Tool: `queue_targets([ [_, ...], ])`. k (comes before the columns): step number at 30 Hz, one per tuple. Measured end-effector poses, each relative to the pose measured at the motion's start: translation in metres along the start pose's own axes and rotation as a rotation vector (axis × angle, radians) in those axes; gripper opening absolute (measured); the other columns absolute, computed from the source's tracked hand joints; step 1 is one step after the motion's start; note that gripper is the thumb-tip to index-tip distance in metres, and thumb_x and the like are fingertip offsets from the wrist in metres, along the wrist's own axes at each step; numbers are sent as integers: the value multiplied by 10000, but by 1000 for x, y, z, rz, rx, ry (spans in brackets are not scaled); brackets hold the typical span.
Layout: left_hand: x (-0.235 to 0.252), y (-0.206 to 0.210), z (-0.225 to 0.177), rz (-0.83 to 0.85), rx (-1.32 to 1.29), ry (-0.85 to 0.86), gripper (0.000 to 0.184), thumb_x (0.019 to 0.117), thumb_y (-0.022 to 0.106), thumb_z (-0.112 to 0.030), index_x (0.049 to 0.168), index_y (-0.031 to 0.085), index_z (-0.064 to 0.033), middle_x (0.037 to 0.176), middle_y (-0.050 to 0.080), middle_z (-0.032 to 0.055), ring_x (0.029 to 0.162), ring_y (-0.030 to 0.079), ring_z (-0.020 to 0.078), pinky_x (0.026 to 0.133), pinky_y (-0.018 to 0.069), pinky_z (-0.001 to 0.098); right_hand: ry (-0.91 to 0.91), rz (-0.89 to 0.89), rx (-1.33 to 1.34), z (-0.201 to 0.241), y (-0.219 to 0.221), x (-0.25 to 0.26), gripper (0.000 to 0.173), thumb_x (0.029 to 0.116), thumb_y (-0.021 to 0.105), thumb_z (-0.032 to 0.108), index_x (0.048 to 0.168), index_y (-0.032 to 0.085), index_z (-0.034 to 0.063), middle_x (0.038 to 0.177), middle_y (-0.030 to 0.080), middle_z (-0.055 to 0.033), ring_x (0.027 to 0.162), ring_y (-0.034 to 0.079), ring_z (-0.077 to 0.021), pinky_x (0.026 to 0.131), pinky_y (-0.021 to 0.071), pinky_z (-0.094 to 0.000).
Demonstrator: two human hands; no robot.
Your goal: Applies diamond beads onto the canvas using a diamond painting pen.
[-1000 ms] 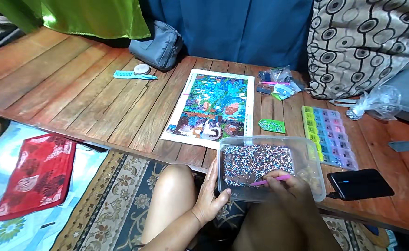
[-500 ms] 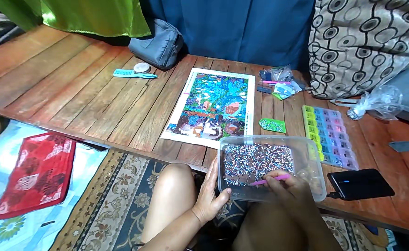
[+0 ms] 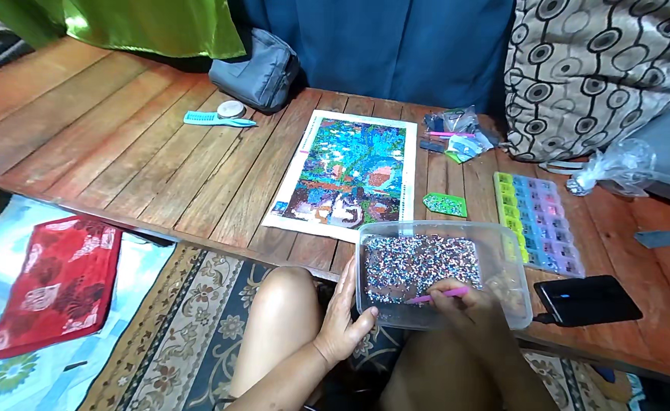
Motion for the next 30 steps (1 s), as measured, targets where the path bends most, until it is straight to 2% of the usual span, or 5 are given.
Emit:
queue_targets([
  [4,0,0,1,16,-10,-16,849,950,496,-542,1587,297,-18,1641,296,183,1513,311,216,1218,258,407,11,-15,9,0,-2,-1,288,939,514,258,844,721,81,652,635,28,588,570,-35,619,467,-258],
  [9,1,0,0,11,-9,6,850,950,498,-546,1587,300,-19,1639,299,188,1519,301,213,1222,253,399,51,-12,77,-4,-1,-1,270,930,532,257,853,721,81,675,642,55,596,575,30,583,481,-159],
  [16,0,-1,-1,1,-1,17,846,959,484,-557,1582,308,-13,1635,307,190,1514,310,214,1220,255,400,55,25,66,-4,3,-1,288,937,528,276,868,727,79,680,648,39,590,576,1,579,486,-192],
  [22,0,-1,-2,6,-8,15,832,962,494,-532,1583,303,-13,1638,304,182,1519,300,205,1225,249,394,20,21,18,-2,4,0,299,942,514,286,854,729,96,661,640,43,582,562,-42,633,469,-296],
  [30,1,0,-1,16,-7,-5,843,951,493,-536,1591,291,-26,1645,292,175,1521,294,210,1221,253,407,42,20,37,-3,2,0,279,935,525,270,863,732,98,674,648,49,593,572,-11,616,472,-234],
])
Point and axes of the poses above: each hand's wrist, its own x-axis towards the middle knuckle, its own y-axis out of the palm, z = x × y, the point moved 10 cm from there along x, towards the middle knuckle
